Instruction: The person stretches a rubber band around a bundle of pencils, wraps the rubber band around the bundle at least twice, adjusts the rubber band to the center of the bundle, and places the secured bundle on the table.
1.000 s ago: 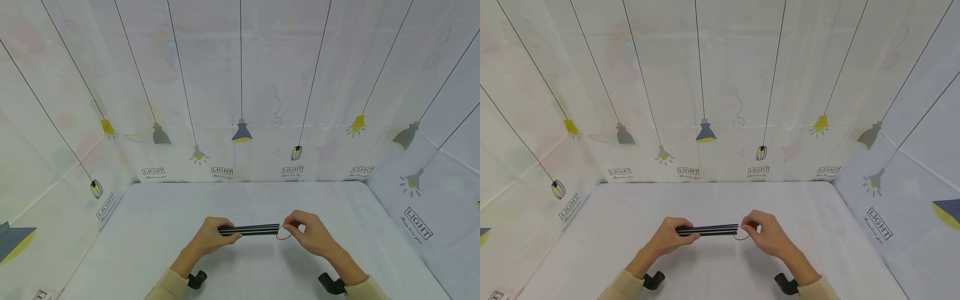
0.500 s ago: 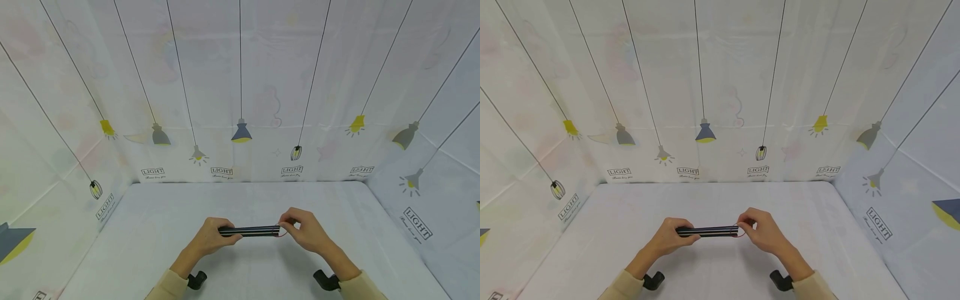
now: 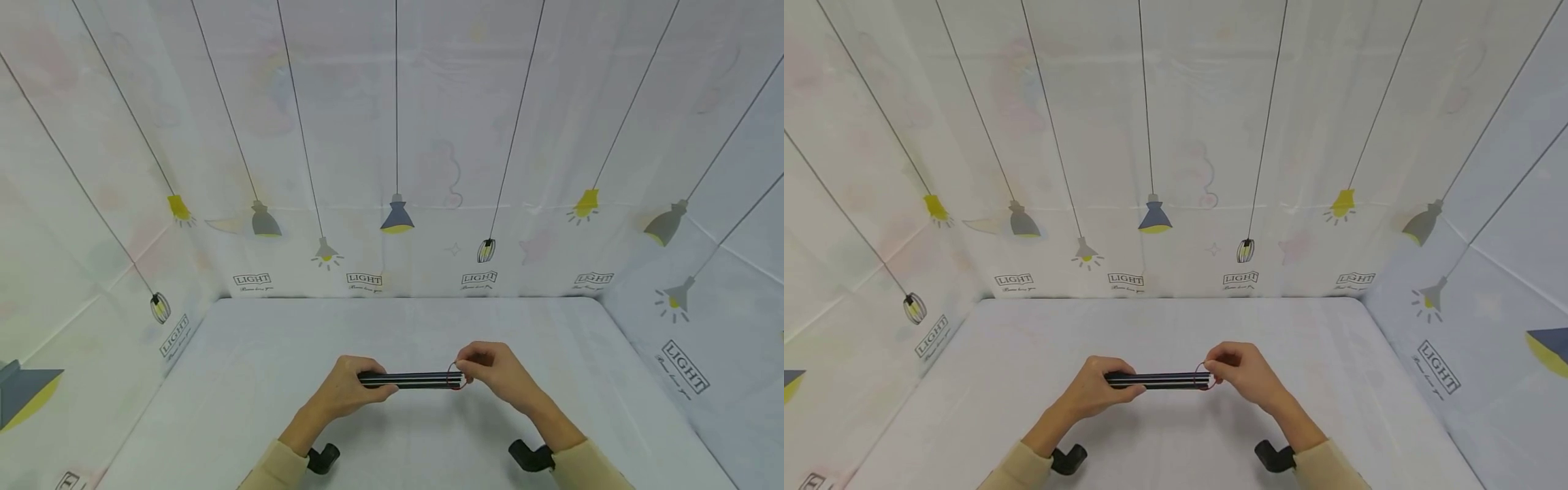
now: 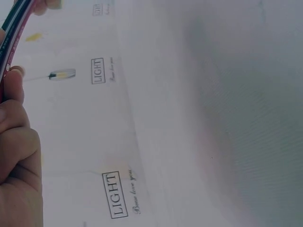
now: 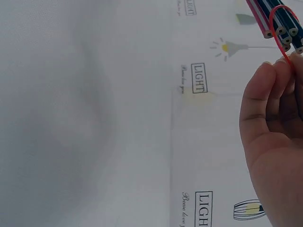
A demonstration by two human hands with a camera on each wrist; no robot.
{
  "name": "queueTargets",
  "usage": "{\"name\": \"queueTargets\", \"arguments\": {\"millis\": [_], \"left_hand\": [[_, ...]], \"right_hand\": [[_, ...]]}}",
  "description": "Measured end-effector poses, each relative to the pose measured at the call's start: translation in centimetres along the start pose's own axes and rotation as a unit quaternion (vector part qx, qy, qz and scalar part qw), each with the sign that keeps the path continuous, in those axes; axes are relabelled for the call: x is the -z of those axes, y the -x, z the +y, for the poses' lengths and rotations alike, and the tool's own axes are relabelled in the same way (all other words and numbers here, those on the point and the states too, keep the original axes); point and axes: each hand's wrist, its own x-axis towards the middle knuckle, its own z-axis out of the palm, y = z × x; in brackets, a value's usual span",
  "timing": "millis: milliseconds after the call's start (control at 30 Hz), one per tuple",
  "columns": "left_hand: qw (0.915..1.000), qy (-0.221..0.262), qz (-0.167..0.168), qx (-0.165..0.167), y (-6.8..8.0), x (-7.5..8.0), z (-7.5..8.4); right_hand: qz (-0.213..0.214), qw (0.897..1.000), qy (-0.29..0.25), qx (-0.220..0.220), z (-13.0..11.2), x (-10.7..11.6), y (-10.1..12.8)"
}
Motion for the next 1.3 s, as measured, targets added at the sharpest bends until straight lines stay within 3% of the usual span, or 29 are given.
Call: {"name": "queueTargets", "arguments": {"millis": [167, 333, 567, 933, 1100, 1300], "left_hand": [[0.9999, 0.012, 0.001, -0.001, -0.2, -0.1, 0.1], [0.9993, 0.031, 0.011, 0.016, -0.2, -0.1, 0.1], [0.9969, 0.053, 0.032, 0.048, -0.2, -0.2, 0.1], [0.995, 0.056, 0.06, 0.057, -0.3, -0.5, 0.1], [0.9944, 0.045, 0.076, 0.059, -0.3, -0.6, -0.1], [0.9939, 0.037, 0.079, 0.067, -0.4, -0.6, -0.4]], "right_hand": [[-0.019, 0.998, -0.061, -0.023, 0.9, -0.3, -0.1], [-0.022, 0.995, -0.087, -0.038, 1.7, -1.2, 0.0], [-0.027, 0.991, -0.126, -0.025, 1.9, -2.6, 0.3], [-0.006, 0.99, -0.131, -0.049, 1.8, -4.8, 1.0], [0.054, 0.991, -0.104, -0.068, 1.0, -5.7, 1.4], [0.179, 0.979, -0.079, -0.054, 0.0, -7.0, 1.9]]}}
